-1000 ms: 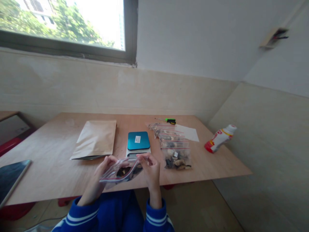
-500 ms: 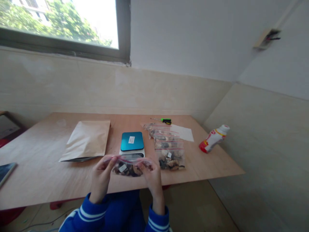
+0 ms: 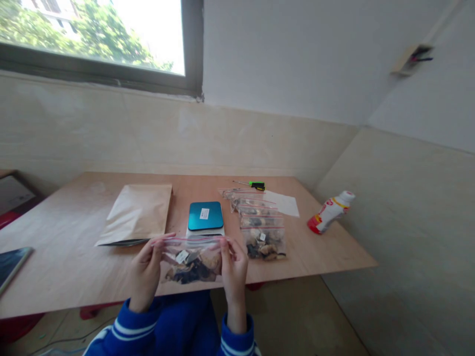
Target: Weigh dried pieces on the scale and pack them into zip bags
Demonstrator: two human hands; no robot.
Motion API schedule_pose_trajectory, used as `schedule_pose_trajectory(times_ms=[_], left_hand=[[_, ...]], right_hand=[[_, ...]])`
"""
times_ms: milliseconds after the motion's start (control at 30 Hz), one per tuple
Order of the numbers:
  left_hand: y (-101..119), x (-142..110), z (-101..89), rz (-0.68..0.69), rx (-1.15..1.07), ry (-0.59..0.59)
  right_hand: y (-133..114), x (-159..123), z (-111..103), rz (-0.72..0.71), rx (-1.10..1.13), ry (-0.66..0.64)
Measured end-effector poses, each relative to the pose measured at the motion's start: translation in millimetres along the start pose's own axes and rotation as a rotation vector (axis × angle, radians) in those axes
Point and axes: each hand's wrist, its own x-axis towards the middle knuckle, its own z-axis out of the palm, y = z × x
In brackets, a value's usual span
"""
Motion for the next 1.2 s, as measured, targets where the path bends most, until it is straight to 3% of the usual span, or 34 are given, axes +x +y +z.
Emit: schedule_pose_trajectory(times_ms=[100, 200, 333, 533, 800, 967, 1200], left_hand=[[-3, 1, -5.8, -0.082, -0.108, -0.103], [-7, -1, -14.3, -0.122, -0.199, -0.165], [-9, -8, -27.0, -0.133, -0.236, -0.165], [0, -9, -36.6, -0.09, -0.209, -0.084], [7, -5, -35.8, -0.023, -0.078, -0.121], [8, -2, -23.9, 0.028, 0.021, -0.048], [13, -2, -15.1, 0.083, 0.051, 0.0]], right_hand=[[-6, -3, 3, -0.054, -0.037, 0.107], [-11, -9, 0, -0.143, -0.142, 0.119], [-15, -18, -13, -0.271, -0.274, 0.063], [-22, -18, -18, -0.424, -0.345, 0.097], [-21, -14, -10, -0.313, -0.286, 0.125], [-19, -6, -5, -0.202, -0.196, 0.135], [-17, 3, -13, -0.136, -0.115, -0.103]])
